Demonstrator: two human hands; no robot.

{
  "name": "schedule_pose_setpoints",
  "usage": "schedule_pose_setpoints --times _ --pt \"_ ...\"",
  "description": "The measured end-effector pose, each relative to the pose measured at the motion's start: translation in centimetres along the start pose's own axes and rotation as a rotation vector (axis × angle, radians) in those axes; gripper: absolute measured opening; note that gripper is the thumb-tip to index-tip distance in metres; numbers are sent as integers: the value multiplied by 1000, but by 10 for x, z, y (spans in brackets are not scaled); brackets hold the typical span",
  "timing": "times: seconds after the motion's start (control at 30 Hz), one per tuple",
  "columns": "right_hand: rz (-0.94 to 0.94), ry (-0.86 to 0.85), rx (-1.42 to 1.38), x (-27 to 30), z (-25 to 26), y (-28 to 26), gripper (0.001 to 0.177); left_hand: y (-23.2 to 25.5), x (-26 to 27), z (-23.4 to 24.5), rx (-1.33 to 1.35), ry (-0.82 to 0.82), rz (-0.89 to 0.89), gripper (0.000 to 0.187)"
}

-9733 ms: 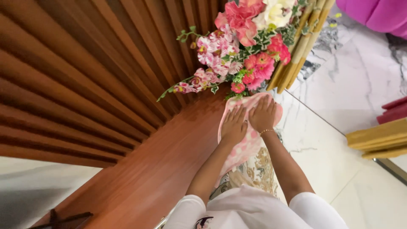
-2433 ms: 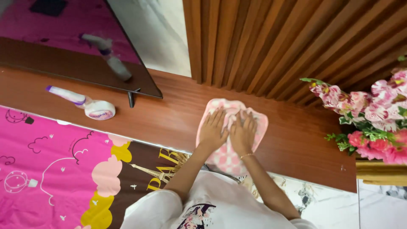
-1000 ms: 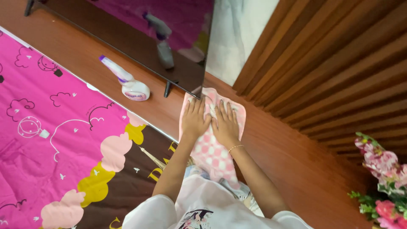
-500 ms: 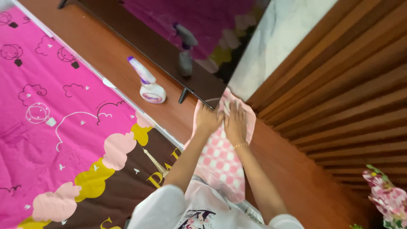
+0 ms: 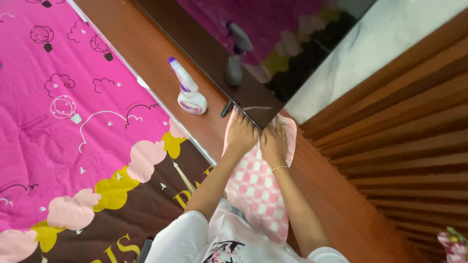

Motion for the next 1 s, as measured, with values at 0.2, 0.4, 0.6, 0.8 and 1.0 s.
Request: schedule_pose_setpoints --times 0.2,0.4,0.6,0.8,1.0 --pt "-73 70 8 -29 -77 59 58 -4 -64 11 -118 -518 52 47" --pt "-300 108 -506 -44 -89 82 73 -53 -38 -151 -501 -497 -191 65" --pt "51 -173 226 -34 -119 92 50 -17 -44 5 157 -614 303 46" --pt "88 -131 89 -2 -15 -40 50 -25 35 56 -58 59 -9 55" --pt "265 -24 -53 43 -3 -79 50 -33 81 95 29 43 100 58"
Point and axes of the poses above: each hand's wrist, its own x-axis away from the middle knuckle, its own z-axis out of the back of the hand, y = z × x, the point moved 1 cm from there along -x, towards the middle knuckle, and after that the axes turned 15 degrees about y, right-handed, at the moved point
